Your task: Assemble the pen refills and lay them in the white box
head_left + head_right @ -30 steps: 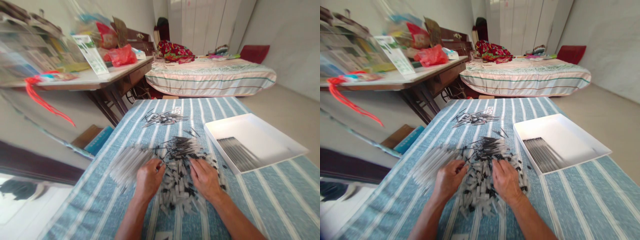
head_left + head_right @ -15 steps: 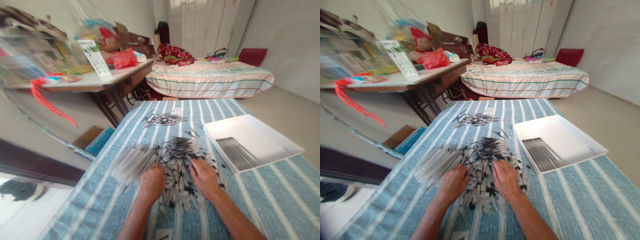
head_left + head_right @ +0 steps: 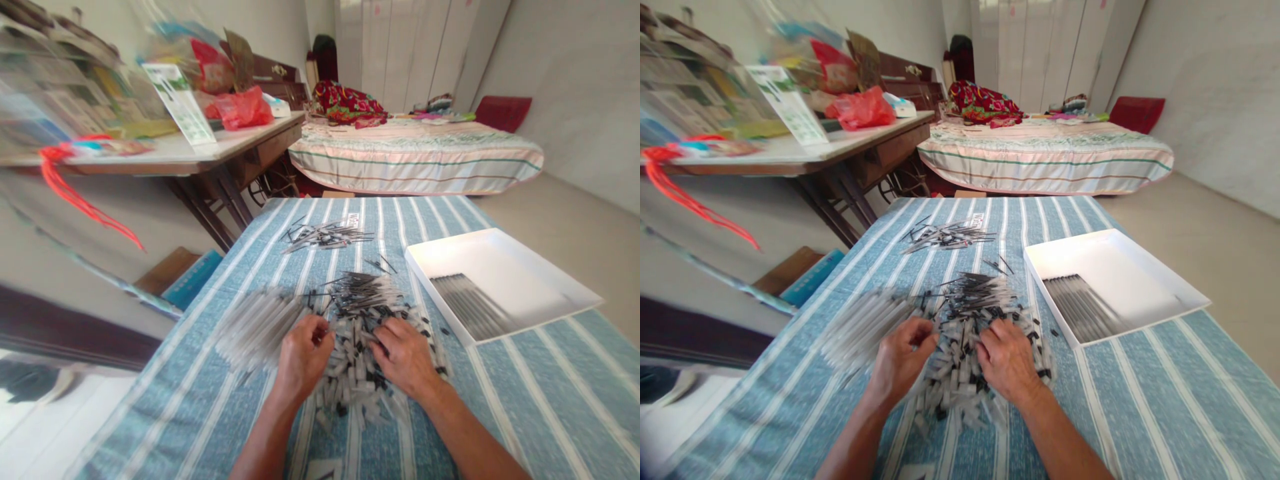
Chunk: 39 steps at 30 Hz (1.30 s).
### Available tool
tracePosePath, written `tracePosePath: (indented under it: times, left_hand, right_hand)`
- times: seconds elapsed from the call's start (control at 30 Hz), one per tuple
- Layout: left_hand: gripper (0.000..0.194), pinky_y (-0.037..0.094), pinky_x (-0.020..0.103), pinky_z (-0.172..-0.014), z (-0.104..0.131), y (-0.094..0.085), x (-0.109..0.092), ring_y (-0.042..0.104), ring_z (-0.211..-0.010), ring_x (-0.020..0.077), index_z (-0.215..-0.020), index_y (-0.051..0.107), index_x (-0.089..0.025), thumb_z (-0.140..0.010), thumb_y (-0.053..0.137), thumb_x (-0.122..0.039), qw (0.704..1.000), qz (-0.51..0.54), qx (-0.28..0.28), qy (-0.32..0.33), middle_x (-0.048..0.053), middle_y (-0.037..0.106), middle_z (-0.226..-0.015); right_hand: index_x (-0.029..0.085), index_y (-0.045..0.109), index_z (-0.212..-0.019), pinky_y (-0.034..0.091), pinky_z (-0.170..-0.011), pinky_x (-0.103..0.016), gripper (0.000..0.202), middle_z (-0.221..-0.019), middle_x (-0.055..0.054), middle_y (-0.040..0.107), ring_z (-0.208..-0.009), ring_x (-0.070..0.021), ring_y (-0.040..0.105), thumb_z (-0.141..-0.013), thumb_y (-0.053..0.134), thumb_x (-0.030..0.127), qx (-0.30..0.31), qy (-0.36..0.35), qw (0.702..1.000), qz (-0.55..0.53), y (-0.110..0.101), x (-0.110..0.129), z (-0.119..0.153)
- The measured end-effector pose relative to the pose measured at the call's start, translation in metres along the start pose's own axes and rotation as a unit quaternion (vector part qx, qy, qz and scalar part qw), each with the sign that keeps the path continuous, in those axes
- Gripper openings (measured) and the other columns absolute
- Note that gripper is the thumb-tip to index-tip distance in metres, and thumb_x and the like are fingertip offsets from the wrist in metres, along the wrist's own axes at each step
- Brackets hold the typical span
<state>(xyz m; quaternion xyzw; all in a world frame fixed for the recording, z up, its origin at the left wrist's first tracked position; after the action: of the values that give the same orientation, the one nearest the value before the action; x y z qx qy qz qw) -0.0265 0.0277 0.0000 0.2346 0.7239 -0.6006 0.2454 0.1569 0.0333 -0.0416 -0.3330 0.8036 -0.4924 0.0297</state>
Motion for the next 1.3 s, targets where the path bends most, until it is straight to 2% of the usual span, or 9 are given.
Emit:
tracePosePath:
  times: [0.1, 0.2, 0.47, 0.63, 0.77, 0.9, 1.03, 1.13, 1.3]
  left_hand:
    - [0.015, 0.043, 0.022, -0.054, 0.001, 0.001, 0.001, 0.056, -0.056, 0.0127, -0.073, 0.057, -0.017, -0.074, 0.052, -0.031, 0.997, 0.078, -0.001, -0.027, -0.001, 0.059, -0.062]
    - [0.017, 0.042, 0.021, -0.051, 0.001, 0.002, 0.002, 0.054, -0.052, 0.0119, -0.074, 0.057, -0.017, -0.075, 0.053, -0.033, 0.992, 0.117, 0.004, -0.043, -0.002, 0.059, -0.058]
    - [0.014, 0.043, 0.021, -0.051, 0.005, 0.006, 0.000, 0.058, -0.054, 0.0131, -0.076, 0.058, -0.018, -0.075, 0.053, -0.031, 0.992, 0.121, 0.005, -0.032, -0.002, 0.060, -0.057]
    - [0.014, 0.045, 0.021, -0.054, 0.007, 0.011, 0.005, 0.060, -0.058, 0.0135, -0.080, 0.057, -0.018, -0.077, 0.052, -0.031, 0.991, 0.129, 0.004, -0.022, -0.002, 0.061, -0.062]
    - [0.012, 0.045, 0.020, -0.055, 0.007, 0.012, 0.005, 0.059, -0.060, 0.0128, -0.079, 0.057, -0.019, -0.077, 0.052, -0.029, 0.993, 0.120, -0.003, -0.024, -0.002, 0.060, -0.064]
    - [0.010, 0.045, 0.020, -0.055, 0.008, 0.009, 0.000, 0.058, -0.061, 0.0127, -0.076, 0.057, -0.019, -0.076, 0.052, -0.028, 0.994, 0.111, -0.005, -0.014, -0.002, 0.061, -0.065]
    - [0.010, 0.044, 0.021, -0.056, 0.008, 0.006, -0.006, 0.056, -0.059, 0.0123, -0.074, 0.057, -0.019, -0.076, 0.051, -0.027, 0.995, 0.098, 0.001, -0.005, -0.002, 0.059, -0.063]
    - [0.010, 0.044, 0.021, -0.056, 0.008, 0.006, -0.006, 0.056, -0.058, 0.0119, -0.073, 0.057, -0.019, -0.076, 0.051, -0.025, 0.996, 0.092, 0.005, -0.003, -0.003, 0.058, -0.063]
    - [0.009, 0.043, 0.020, -0.056, 0.008, 0.007, -0.005, 0.056, -0.058, 0.0117, -0.072, 0.056, -0.018, -0.075, 0.051, -0.025, 0.996, 0.094, 0.002, -0.008, -0.003, 0.058, -0.062]
  right_hand:
    - [0.016, 0.062, -0.071, 0.037, -0.065, -0.027, 0.020, -0.070, -0.005, 0.052, -0.071, -0.0162, 0.048, -0.083, 0.051, 0.026, -0.007, 0.007, 1.000, -0.008, -0.001, 0.000, 0.000]
    - [0.016, 0.064, -0.074, 0.038, -0.067, -0.028, 0.021, -0.073, -0.006, 0.054, -0.073, -0.0164, 0.048, -0.085, 0.047, 0.021, -0.025, 0.031, 0.999, 0.008, -0.001, -0.003, -0.001]
    - [0.018, 0.066, -0.086, 0.040, -0.071, -0.031, 0.020, -0.092, -0.010, 0.055, -0.086, -0.0213, 0.047, -0.082, 0.048, 0.013, 0.003, 0.027, 0.998, 0.061, 0.005, -0.004, -0.004]
    - [0.017, 0.066, -0.088, 0.042, -0.075, -0.034, 0.021, -0.095, -0.010, 0.056, -0.089, -0.0218, 0.048, -0.081, 0.047, 0.013, -0.010, 0.022, 0.999, 0.040, 0.004, -0.002, -0.005]
    - [0.017, 0.065, -0.096, 0.042, -0.084, -0.039, 0.026, -0.106, -0.012, 0.054, -0.103, -0.0243, 0.045, -0.079, 0.047, 0.010, -0.004, -0.018, 1.000, -0.002, 0.001, 0.008, -0.010]
    - [0.021, 0.065, -0.098, 0.035, -0.093, -0.047, 0.032, -0.118, -0.011, 0.052, -0.122, -0.0277, 0.032, -0.075, 0.049, 0.006, 0.049, -0.083, 0.995, -0.030, 0.005, 0.023, -0.013]
    - [0.018, 0.064, -0.098, 0.032, -0.096, -0.048, 0.033, -0.117, -0.010, 0.054, -0.123, -0.0275, 0.033, -0.069, 0.054, 0.006, 0.104, -0.080, 0.990, -0.050, 0.013, 0.028, -0.013]
    - [0.016, 0.064, -0.097, 0.034, -0.095, -0.046, 0.029, -0.114, -0.011, 0.056, -0.120, -0.0266, 0.037, -0.071, 0.053, 0.007, 0.102, -0.055, 0.992, -0.045, 0.013, 0.027, -0.012]
    - [0.017, 0.065, -0.083, 0.038, -0.092, -0.044, 0.017, -0.106, -0.011, 0.058, -0.115, -0.0264, 0.041, -0.077, 0.052, 0.009, 0.082, -0.076, 0.993, -0.038, 0.010, 0.026, -0.012]
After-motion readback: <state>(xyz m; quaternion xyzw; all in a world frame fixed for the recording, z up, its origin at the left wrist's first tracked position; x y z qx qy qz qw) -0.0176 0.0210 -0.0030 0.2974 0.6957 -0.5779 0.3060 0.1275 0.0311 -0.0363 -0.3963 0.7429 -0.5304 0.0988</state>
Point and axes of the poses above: each hand's wrist, its own z-axis away from the middle knuckle, its own y-axis out of the palm, x = y × z, the point moved 3 cm from there along -z, towards the middle knuckle
